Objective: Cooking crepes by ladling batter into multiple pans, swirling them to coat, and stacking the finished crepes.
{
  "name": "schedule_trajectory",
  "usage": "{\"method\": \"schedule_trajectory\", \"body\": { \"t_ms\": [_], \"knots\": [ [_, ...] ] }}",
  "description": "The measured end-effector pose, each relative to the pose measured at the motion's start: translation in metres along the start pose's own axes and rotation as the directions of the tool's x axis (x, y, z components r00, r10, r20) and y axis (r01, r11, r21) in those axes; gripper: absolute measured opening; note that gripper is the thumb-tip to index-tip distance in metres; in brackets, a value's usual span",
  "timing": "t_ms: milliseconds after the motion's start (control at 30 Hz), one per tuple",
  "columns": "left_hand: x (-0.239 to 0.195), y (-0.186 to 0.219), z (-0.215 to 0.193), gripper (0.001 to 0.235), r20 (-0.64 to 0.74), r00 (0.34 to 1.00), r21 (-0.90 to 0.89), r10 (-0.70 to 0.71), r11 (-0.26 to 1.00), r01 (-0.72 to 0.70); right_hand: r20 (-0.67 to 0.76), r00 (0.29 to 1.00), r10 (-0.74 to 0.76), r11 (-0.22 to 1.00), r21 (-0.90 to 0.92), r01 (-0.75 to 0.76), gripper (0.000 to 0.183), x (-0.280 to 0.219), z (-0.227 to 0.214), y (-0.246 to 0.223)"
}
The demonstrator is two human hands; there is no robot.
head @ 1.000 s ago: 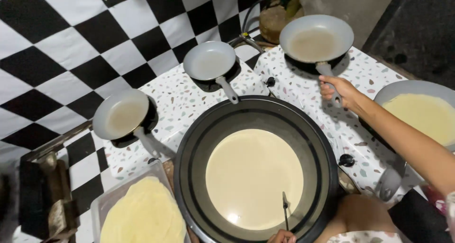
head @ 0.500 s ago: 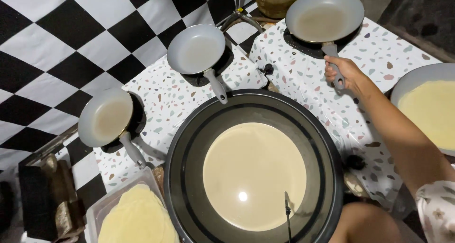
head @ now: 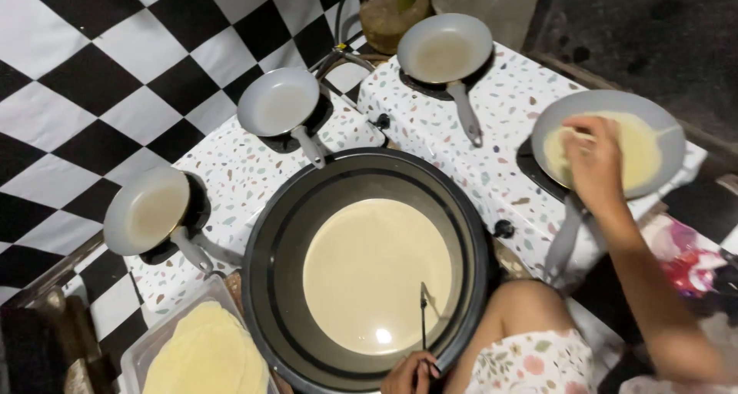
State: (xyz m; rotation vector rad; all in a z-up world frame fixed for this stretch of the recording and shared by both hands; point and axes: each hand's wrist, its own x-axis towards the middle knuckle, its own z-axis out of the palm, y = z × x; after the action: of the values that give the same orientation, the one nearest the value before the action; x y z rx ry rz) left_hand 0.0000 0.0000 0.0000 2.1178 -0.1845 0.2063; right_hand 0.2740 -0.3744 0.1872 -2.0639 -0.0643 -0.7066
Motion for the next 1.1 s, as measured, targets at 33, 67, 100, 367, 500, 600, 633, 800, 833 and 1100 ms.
{"method": "schedule_trajectory", "body": {
  "t_ms": [33, 67, 100, 367, 500, 600, 633, 800, 833, 1100],
  "knots": [
    [0.002, 0.014, -0.006, 0.025, 0.012, 1.0, -0.012, 0.005, 1.0, -0.005, -0.007, 1.0, 0.005, 1.0, -0.016, -0.005, 0.017, -0.041, -0.017, 0.001],
    [0.004, 0.027, -0.013, 0.023, 0.059, 0.994, -0.001, -0.094, 0.996, 0.094, -0.254, 0.966, -0.04, 0.999, 0.01, 0.044, 0.018, -0.081, -0.034, 0.002],
    [0.01, 0.039, -0.02, 0.021, 0.099, 0.977, 0.02, -0.187, 0.982, 0.186, -0.488, 0.869, -0.08, 0.994, 0.026, 0.106, 0.019, -0.119, -0.047, 0.002],
    [0.009, 0.078, -0.033, 0.026, 0.1, 0.95, 0.04, -0.296, 0.955, 0.293, 0.534, 0.557, 0.635, 0.045, 0.695, -0.717, 0.033, -0.174, 0.003, 0.125],
    [0.005, 0.08, -0.033, 0.025, 0.063, 0.954, 0.004, -0.292, 0.956, 0.292, 0.456, 0.569, 0.685, 0.103, 0.712, -0.695, 0.024, -0.146, 0.025, 0.121],
    [0.002, 0.066, -0.022, 0.023, -0.017, 0.986, 0.032, -0.164, 0.986, 0.164, 0.363, 0.629, 0.687, 0.202, 0.737, -0.645, 0.017, -0.136, 0.021, 0.134],
    [-0.001, 0.066, -0.022, 0.023, -0.056, 0.981, 0.035, -0.185, 0.982, 0.187, 0.399, 0.63, 0.666, 0.198, 0.72, -0.665, 0.017, -0.145, 0.012, 0.133],
    [0.001, 0.065, -0.017, 0.019, -0.047, 0.991, 0.085, -0.128, 0.988, 0.132, 0.502, 0.701, 0.507, 0.408, 0.576, -0.708, 0.008, -0.156, -0.032, 0.089],
    [0.004, 0.064, -0.02, 0.019, -0.081, 0.987, 0.094, -0.141, 0.985, 0.148, 0.53, 0.698, 0.482, 0.407, 0.57, -0.714, 0.008, -0.15, -0.031, 0.065],
    [-0.001, 0.072, -0.021, 0.02, -0.06, 0.99, 0.054, -0.128, 0.99, 0.131, 0.87, 0.486, 0.082, 0.473, 0.395, -0.788, 0.025, -0.146, 0.004, -0.105]
  ]
}}
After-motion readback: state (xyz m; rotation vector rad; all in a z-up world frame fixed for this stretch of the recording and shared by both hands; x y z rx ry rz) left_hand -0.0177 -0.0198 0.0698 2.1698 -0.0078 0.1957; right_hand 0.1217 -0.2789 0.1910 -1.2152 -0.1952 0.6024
